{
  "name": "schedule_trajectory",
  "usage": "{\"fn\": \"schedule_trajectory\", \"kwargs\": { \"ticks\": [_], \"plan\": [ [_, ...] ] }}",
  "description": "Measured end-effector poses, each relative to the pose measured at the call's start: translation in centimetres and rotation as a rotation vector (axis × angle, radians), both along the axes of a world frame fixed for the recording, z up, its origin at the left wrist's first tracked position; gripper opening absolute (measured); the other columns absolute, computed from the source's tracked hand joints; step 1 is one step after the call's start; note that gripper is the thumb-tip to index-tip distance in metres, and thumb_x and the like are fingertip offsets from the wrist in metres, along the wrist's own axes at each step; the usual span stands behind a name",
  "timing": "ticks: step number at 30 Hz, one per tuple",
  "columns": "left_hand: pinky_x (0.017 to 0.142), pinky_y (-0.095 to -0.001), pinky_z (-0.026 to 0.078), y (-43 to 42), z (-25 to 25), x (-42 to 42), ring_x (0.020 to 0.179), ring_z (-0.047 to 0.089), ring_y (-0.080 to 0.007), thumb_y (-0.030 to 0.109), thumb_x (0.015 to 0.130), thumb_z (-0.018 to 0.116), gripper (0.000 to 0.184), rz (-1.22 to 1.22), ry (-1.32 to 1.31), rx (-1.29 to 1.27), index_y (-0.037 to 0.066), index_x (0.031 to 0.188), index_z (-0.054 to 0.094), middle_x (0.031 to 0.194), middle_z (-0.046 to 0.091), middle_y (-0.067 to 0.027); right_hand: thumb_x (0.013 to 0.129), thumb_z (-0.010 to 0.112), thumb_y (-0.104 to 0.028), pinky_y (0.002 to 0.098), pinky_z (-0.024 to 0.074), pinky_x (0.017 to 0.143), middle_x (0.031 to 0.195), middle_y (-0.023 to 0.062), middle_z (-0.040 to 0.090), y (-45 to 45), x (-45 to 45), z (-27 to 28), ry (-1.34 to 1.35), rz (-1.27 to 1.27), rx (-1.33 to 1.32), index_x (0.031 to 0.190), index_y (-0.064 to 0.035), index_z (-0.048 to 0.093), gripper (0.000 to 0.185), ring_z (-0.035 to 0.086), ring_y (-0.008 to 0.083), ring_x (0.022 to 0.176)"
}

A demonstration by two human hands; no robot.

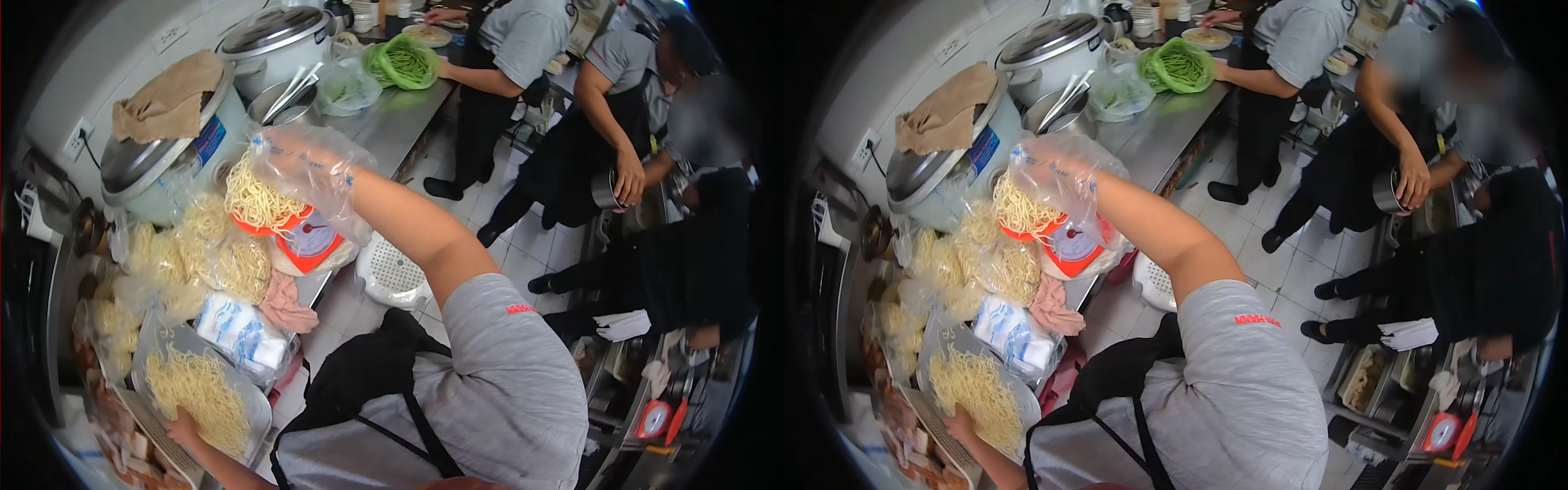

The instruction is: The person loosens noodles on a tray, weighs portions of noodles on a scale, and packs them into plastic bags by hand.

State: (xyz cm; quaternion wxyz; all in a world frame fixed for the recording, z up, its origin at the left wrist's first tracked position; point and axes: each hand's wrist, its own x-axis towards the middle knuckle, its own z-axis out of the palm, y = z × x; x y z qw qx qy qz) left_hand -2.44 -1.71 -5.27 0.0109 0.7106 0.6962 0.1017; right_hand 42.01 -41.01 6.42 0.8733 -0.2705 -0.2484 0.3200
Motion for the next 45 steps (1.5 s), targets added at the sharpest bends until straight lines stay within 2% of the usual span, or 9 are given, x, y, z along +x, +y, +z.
{"fn": "schedule_trajectory", "kwargs": {
  "ticks": [4,6,8,13,18,23,33,41,45],
  "plan": [
    [0.086,-0.0447,0.033,2.9,1.2,3.5,0.105,0.039,-0.0345,0.049,0.069,0.054,0.066,-0.281,0.095,0.167,0.009,0.119,0.038,0.114,0.040,-0.0231,0.079,0.052,-0.017,0.0266,0.0386,0.082,0.098,0.0082,0.052,0.0,-5.1,5.5,0.252,0.016,-0.037,0.102,-0.0020,0.046,0.028,0.049,0.0187,0.094],
    [0.085,-0.0463,0.033,6.3,-0.6,5.2,0.107,0.038,-0.0344,0.050,0.069,0.053,0.066,-0.452,0.121,0.204,0.010,0.119,0.038,0.114,0.040,-0.0230,0.079,0.052,-0.018,0.0277,0.0374,0.085,0.101,0.0087,0.051,2.7,-0.7,0.4,-0.550,-0.406,-0.497,0.104,-0.0036,0.046,0.030,0.048,0.0196,0.097],
    [0.086,-0.0474,0.032,8.0,-1.7,7.9,0.108,0.036,-0.0348,0.050,0.069,0.052,0.067,-0.554,0.181,0.226,0.010,0.120,0.037,0.116,0.039,-0.0234,0.079,0.052,-0.018,0.0285,0.0356,0.088,0.104,0.0094,0.049,3.5,-0.3,-0.2,-0.775,-0.566,-0.635,0.108,-0.0052,0.043,0.032,0.046,0.0200,0.100],
    [0.092,-0.0482,0.026,12.0,-6.5,11.4,0.114,0.030,-0.0370,0.057,0.071,0.044,0.071,-0.696,0.374,0.044,0.012,0.125,0.032,0.124,0.034,-0.0204,0.082,0.049,-0.019,0.0269,0.0361,0.083,0.098,0.0077,0.048,2.4,-8.7,7.3,-0.096,-0.406,-0.190,0.110,-0.0081,0.041,0.031,0.046,0.0152,0.093],
    [0.093,-0.0452,0.025,9.7,-5.4,11.7,0.115,0.029,-0.0369,0.051,0.072,0.047,0.064,-0.940,0.170,-0.138,0.012,0.122,0.035,0.124,0.031,-0.0224,0.079,0.054,-0.021,0.0228,0.0432,0.066,0.089,0.0039,0.052,1.9,-2.5,3.1,-0.875,-0.825,-0.545,0.113,-0.0061,0.039,0.040,0.050,0.0112,0.078],
    [0.086,-0.0396,0.032,5.0,-1.6,8.7,0.104,0.038,-0.0354,0.034,0.072,0.056,0.042,-1.241,0.063,-0.316,0.008,0.105,0.050,0.112,0.043,-0.0197,0.072,0.062,-0.023,0.0238,0.0392,0.078,0.096,0.0066,0.051,-1.0,-8.6,6.9,-0.395,-0.758,-0.288,0.114,-0.0040,0.041,0.050,0.049,0.0131,0.088],
    [0.060,-0.0345,0.039,6.4,5.1,4.9,0.068,0.050,-0.0319,0.022,0.081,0.046,0.021,-1.046,-0.209,-0.311,0.002,0.081,0.050,0.074,0.052,-0.0174,0.075,0.056,-0.025,0.0237,0.0391,0.070,0.100,0.0023,0.049,-7.7,-11.4,0.4,-0.219,-1.027,-0.672,0.115,-0.0107,0.042,0.045,0.049,0.0124,0.087],
    [0.065,-0.0325,0.040,8.6,20.1,6.0,0.071,0.051,-0.0271,0.018,0.084,0.042,0.020,-1.087,-0.586,0.632,-0.001,0.085,0.049,0.078,0.051,-0.0174,0.079,0.050,-0.033,0.0315,0.0412,0.072,0.102,0.0002,0.051,-11.3,-11.3,-4.4,-0.127,-1.048,-1.054,0.117,-0.0152,0.040,0.043,0.051,0.0131,0.085],
    [0.063,-0.0278,0.040,9.2,28.1,5.3,0.067,0.052,-0.0193,0.020,0.082,0.044,0.021,-0.978,-0.741,0.654,0.000,0.086,0.051,0.072,0.055,-0.0091,0.074,0.055,-0.027,0.0322,0.0395,0.066,0.100,-0.0027,0.051,-13.6,-7.5,-7.3,0.219,-0.994,-1.250,0.113,-0.0243,0.043,0.040,0.051,0.0117,0.084]
  ]
}}
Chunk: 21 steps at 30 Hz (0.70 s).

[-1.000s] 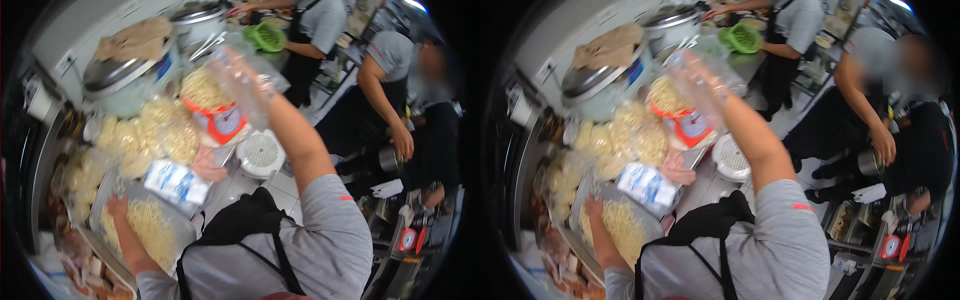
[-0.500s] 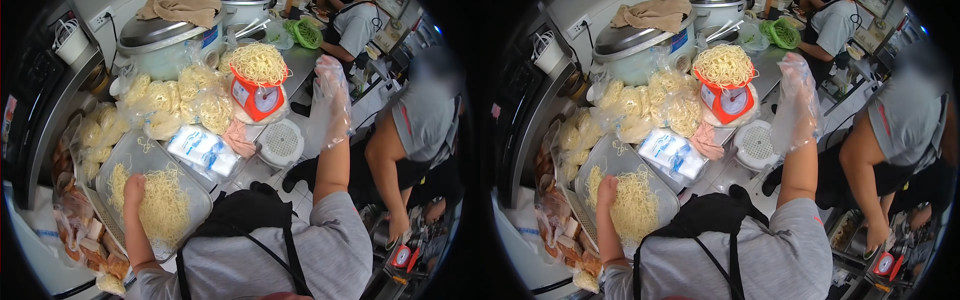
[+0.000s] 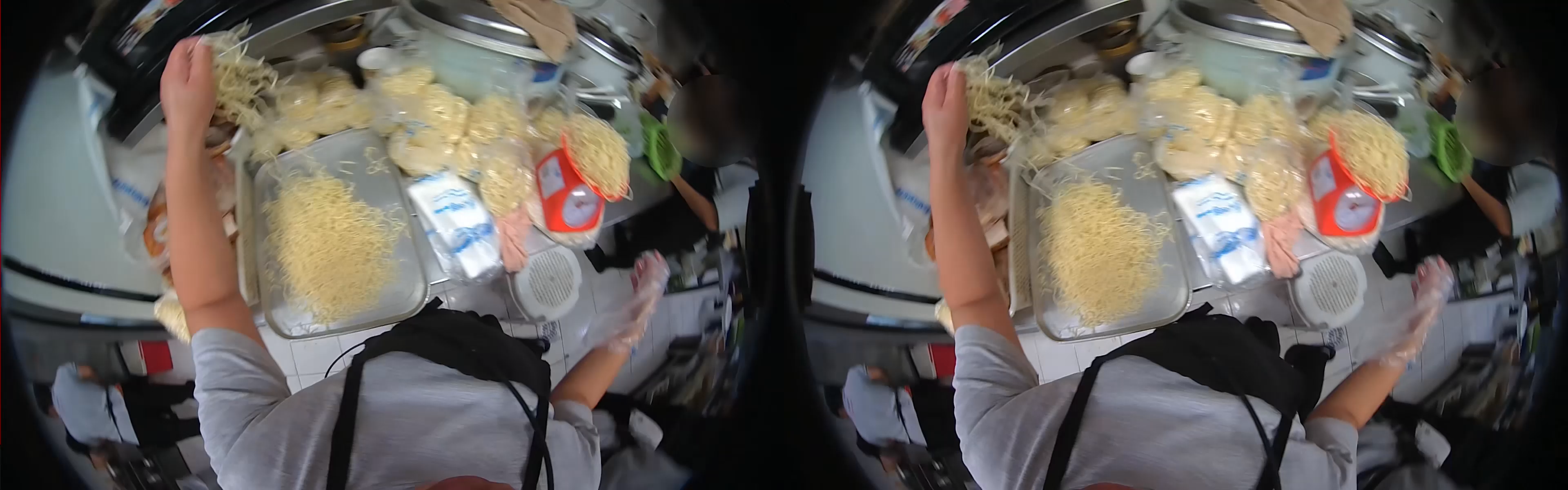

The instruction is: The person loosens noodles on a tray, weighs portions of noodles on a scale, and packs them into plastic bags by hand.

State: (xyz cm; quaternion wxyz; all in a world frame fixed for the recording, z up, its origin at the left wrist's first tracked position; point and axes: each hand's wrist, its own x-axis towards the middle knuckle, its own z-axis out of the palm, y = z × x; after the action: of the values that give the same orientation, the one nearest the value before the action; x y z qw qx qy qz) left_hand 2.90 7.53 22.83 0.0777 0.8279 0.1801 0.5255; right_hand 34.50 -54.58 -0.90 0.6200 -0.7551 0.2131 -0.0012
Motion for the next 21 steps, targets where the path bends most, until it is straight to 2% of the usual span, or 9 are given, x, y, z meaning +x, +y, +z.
{"fn": "schedule_trajectory", "kwargs": {
  "ticks": [1,4,8,9,13,15,16,19,21],
  "plan": [
    [0.062,-0.0265,0.040,0.5,0.8,0.0,0.065,0.051,-0.0159,0.019,0.082,0.044,0.020,-0.056,-0.043,-0.108,0.001,0.084,0.051,0.069,0.054,-0.0073,0.074,0.054,-0.026,0.0319,0.0395,0.066,0.099,-0.0034,0.051,-0.1,-0.8,0.3,-0.003,-0.007,0.009,0.112,-0.0241,0.043,0.039,0.051,0.0114,0.084],
    [0.062,-0.0215,0.042,0.0,3.4,0.3,0.071,0.053,-0.0087,0.019,0.085,0.042,0.020,-0.241,-0.090,-0.374,0.002,0.089,0.050,0.085,0.059,-0.0087,0.074,0.056,-0.028,0.0288,0.0388,0.067,0.100,-0.0040,0.052,-0.4,-1.9,-0.9,-0.014,-0.011,0.074,0.111,-0.0249,0.044,0.039,0.051,0.0115,0.084],
    [0.075,-0.0351,0.046,-1.1,7.3,0.9,0.079,0.057,-0.0249,0.014,0.085,0.033,0.023,-0.533,-0.265,-0.850,-0.004,0.090,0.046,0.087,0.057,-0.0175,0.074,0.055,-0.027,0.0275,0.0379,0.068,0.093,-0.0038,0.055,-1.3,-3.3,-3.1,-0.111,0.052,0.204,0.108,-0.0242,0.048,0.034,0.051,0.0112,0.081],
    [0.077,-0.0361,0.046,-1.6,7.9,1.3,0.082,0.056,-0.0255,0.014,0.085,0.034,0.022,-0.606,-0.318,-0.861,-0.004,0.090,0.046,0.089,0.056,-0.0182,0.075,0.054,-0.028,0.0270,0.0388,0.066,0.095,-0.0041,0.054,-1.4,-3.4,-3.4,-0.090,0.059,0.194,0.108,-0.0253,0.047,0.034,0.052,0.0104,0.080],
    [0.062,-0.0226,0.045,2.0,12.0,1.7,0.065,0.048,-0.0166,0.011,0.085,0.036,0.011,-0.949,-0.119,-0.869,0.003,0.086,0.043,0.070,0.044,-0.0074,0.077,0.052,-0.029,0.0260,0.0405,0.063,0.095,-0.0045,0.054,-2.8,-2.9,-7.2,-0.007,0.052,0.219,0.111,-0.0254,0.046,0.035,0.052,0.0086,0.077],
    [0.048,-0.0182,0.035,-4.2,12.6,4.3,0.054,0.035,-0.0107,0.010,0.084,0.037,0.008,-1.110,-0.172,-0.806,0.004,0.081,0.041,0.064,0.036,-0.0043,0.076,0.053,-0.029,0.0265,0.0406,0.064,0.094,-0.0048,0.054,-3.5,-3.4,-8.6,-0.048,0.054,0.212,0.113,-0.0241,0.045,0.037,0.051,0.0086,0.077],
    [0.047,-0.0179,0.031,-5.0,13.1,5.2,0.054,0.033,-0.0096,0.009,0.084,0.037,0.007,-1.120,-0.131,-0.796,0.003,0.081,0.041,0.064,0.035,-0.0041,0.076,0.053,-0.020,0.0225,0.0394,0.052,0.085,-0.0009,0.054,-2.2,-4.5,-7.6,-0.106,-0.011,0.245,0.109,-0.0168,0.048,0.034,0.051,0.0102,0.067],
    [0.046,-0.0174,0.029,-4.8,15.8,8.4,0.056,0.035,-0.0080,0.007,0.084,0.034,0.010,-1.302,-0.008,-0.800,-0.001,0.084,0.040,0.068,0.038,-0.0055,0.076,0.054,-0.018,0.0208,0.0396,0.054,0.081,0.0002,0.053,-1.3,-6.4,-6.6,-0.123,0.016,0.148,0.110,-0.0112,0.047,0.036,0.050,0.0096,0.066],
    [0.049,-0.0204,0.035,-10.7,15.7,12.3,0.063,0.044,-0.0094,0.013,0.084,0.038,0.016,-0.614,-0.528,-0.636,-0.001,0.089,0.043,0.071,0.045,-0.0069,0.076,0.054,-0.017,0.0205,0.0396,0.054,0.080,0.0000,0.053,-1.7,-7.1,-6.7,-0.127,0.037,0.170,0.110,-0.0101,0.047,0.036,0.050,0.0094,0.066]
  ]
}}
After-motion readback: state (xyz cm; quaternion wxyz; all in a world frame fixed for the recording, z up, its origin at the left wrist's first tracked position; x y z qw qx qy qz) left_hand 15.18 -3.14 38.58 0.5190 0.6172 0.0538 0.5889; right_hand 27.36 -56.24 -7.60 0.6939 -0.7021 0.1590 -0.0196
